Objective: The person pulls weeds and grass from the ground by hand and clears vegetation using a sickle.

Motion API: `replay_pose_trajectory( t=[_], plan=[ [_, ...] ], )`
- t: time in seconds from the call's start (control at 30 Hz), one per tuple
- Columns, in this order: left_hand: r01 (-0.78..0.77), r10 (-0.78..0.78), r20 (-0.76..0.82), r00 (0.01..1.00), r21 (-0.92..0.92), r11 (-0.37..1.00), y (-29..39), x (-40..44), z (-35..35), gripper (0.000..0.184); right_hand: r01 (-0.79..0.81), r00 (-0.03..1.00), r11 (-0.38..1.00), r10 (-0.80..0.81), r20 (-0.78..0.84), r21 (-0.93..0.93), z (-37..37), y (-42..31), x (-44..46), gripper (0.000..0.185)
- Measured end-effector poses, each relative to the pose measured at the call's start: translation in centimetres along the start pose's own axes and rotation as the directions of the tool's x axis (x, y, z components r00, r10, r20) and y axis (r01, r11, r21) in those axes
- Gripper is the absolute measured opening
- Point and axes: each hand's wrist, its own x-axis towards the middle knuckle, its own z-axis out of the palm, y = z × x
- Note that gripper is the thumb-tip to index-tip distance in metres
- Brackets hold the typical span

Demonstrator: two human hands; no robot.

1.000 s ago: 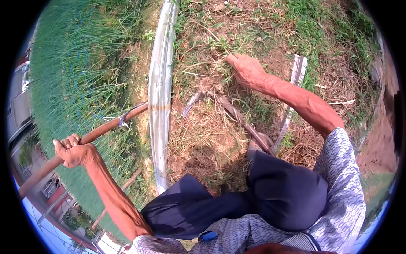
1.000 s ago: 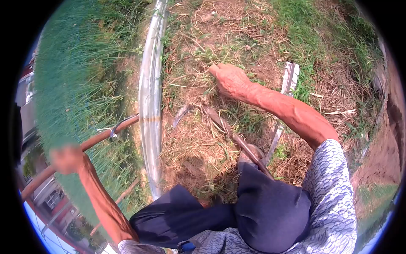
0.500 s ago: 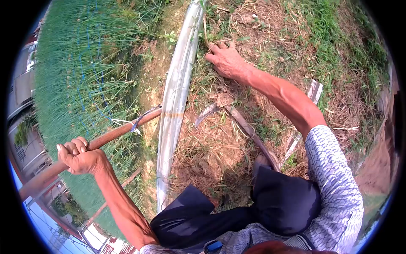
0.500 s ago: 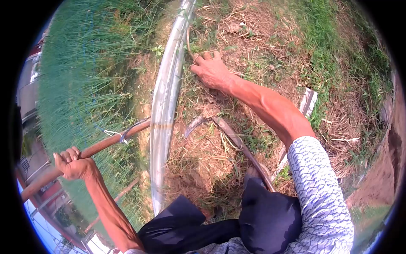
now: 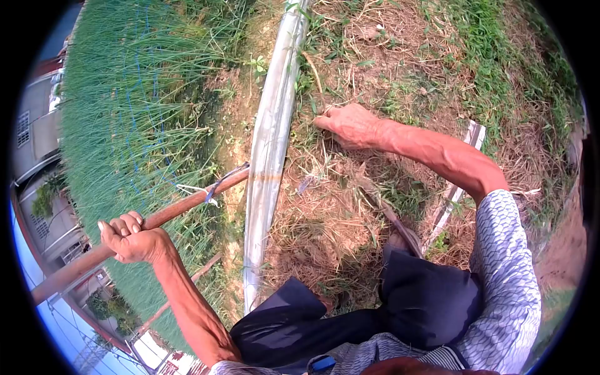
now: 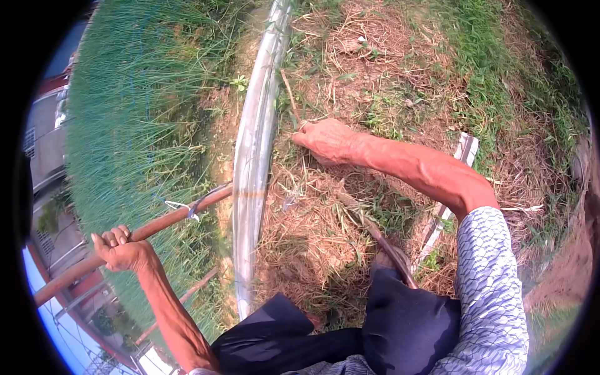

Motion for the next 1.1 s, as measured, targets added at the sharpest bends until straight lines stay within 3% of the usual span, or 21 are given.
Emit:
replay_pose_trajectory(
  t=[0.03, 0.1, 0.17, 0.27, 0.33, 0.43, 0.5, 0.57, 0.6, 0.63, 0.67, 0.73, 0.77, 0.8, 0.83, 0.9, 1.0, 1.1],
  plan=[
    [0.005, -0.005, -0.020, 1.000, -0.012, 1.000, 0.0, 0.0, 0.1, 0.039, 0.037, 0.990, 0.996, -0.048, -0.131, -0.082, 0.7, 1.3, 1.8, 0.029],
    [0.012, -0.012, -0.021, 1.000, -0.013, 1.000, 0.0, -0.1, 0.0, 0.039, -0.013, 0.991, 0.976, -0.016, -0.130, -0.215, 0.5, 3.1, 5.2, 0.038],
    [0.009, -0.009, 0.009, 1.000, -0.027, 1.000, -0.2, 0.1, -0.2, 0.040, -0.156, 0.982, 0.907, 0.185, 0.037, -0.391, -2.0, 2.3, 6.4, 0.051],
    [-0.001, 0.001, -0.015, 1.000, -0.003, 1.000, 0.0, 0.0, 0.3, 0.042, -0.280, 0.943, 0.891, 0.325, 0.072, -0.357, -3.2, 2.9, 7.2, 0.051],
    [0.012, -0.012, 0.005, 1.000, -0.017, 1.000, -0.1, 0.1, -0.3, 0.042, -0.186, 0.975, 0.848, 0.222, 0.015, -0.497, -2.6, 3.6, 7.3, 0.051],
    [0.029, -0.029, 0.029, 0.999, -0.013, 0.999, 0.1, -0.1, 0.1, 0.041, -0.187, 0.937, 0.787, 0.322, 0.133, -0.588, -2.4, 3.5, 8.9, 0.047],
    [0.026, -0.026, 0.012, 1.000, 0.006, 1.000, 0.2, -0.1, 0.3, 0.041, -0.240, 0.937, 0.827, 0.334, 0.102, -0.508, -2.6, 4.3, 9.0, 0.043],
    [-0.009, 0.008, 0.022, 1.000, 0.040, 0.999, 0.1, -0.2, 0.2, 0.039, -0.115, 0.993, 0.954, 0.119, -0.004, -0.278, -0.7, 7.2, 9.2, 0.018],
    [-0.005, 0.004, 0.019, 1.000, 0.041, 0.999, 0.1, -0.3, 0.0, 0.039, 0.048, 0.998, 0.845, -0.056, 0.002, -0.533, -0.4, 7.5, 9.2, 0.016],
    [-0.003, 0.002, 0.038, 0.999, 0.025, 1.000, 0.1, -0.3, -0.1, 0.038, 0.155, 0.973, 0.638, -0.229, 0.007, -0.754, -0.2, 7.7, 9.2, 0.015],
    [0.000, 0.000, 0.065, 0.998, 0.007, 1.000, 0.0, -0.2, 0.0, 0.038, 0.293, 0.956, 0.595, -0.178, 0.233, -0.748, 0.1, 7.9, 9.1, 0.016],
    [0.000, 0.000, 0.060, 0.998, 0.009, 1.000, 0.0, 0.1, -0.1, 0.037, 0.067, 0.966, 0.976, -0.012, 0.257, -0.207, -1.8, 4.4, 5.7, 0.021],
    [0.002, -0.003, 0.042, 0.999, 0.008, 1.000, -0.1, 0.0, -0.2, 0.036, -0.096, 0.961, 0.992, 0.071, 0.266, 0.082, -2.8, 2.5, 4.0, 0.023],
    [0.010, -0.010, 0.045, 0.999, 0.008, 1.000, -0.1, -0.1, -0.3, 0.036, -0.068, 0.965, 0.981, 0.018, 0.262, 0.181, -2.1, 1.5, 2.0, 0.025],
    [0.022, -0.022, 0.044, 0.999, -0.002, 1.000, -0.1, -0.1, -0.3, 0.035, -0.056, 0.938, 0.985, -0.004, 0.348, 0.163, -3.1, 0.2, 0.9, 0.023],
    [0.031, -0.031, 0.050, 0.998, -0.007, 0.999, 0.1, 0.0, -0.2, 0.035, -0.044, 0.950, 0.996, 0.019, 0.312, 0.073, -3.5, 1.0, 0.3, 0.019],
    [0.037, -0.036, -0.014, 0.999, 0.022, 0.999, 0.4, -0.4, 0.5, 0.035, -0.277, 0.958, 0.954, 0.266, -0.102, -0.111, -4.8, 4.0, 3.2, 0.020],
    [0.010, -0.009, -0.011, 1.000, 0.040, 0.999, 0.3, -0.4, 1.1, 0.043, -0.313, 0.846, 0.885, 0.095, -0.525, -0.345, -2.7, 7.3, 7.0, 0.049]
  ],
)
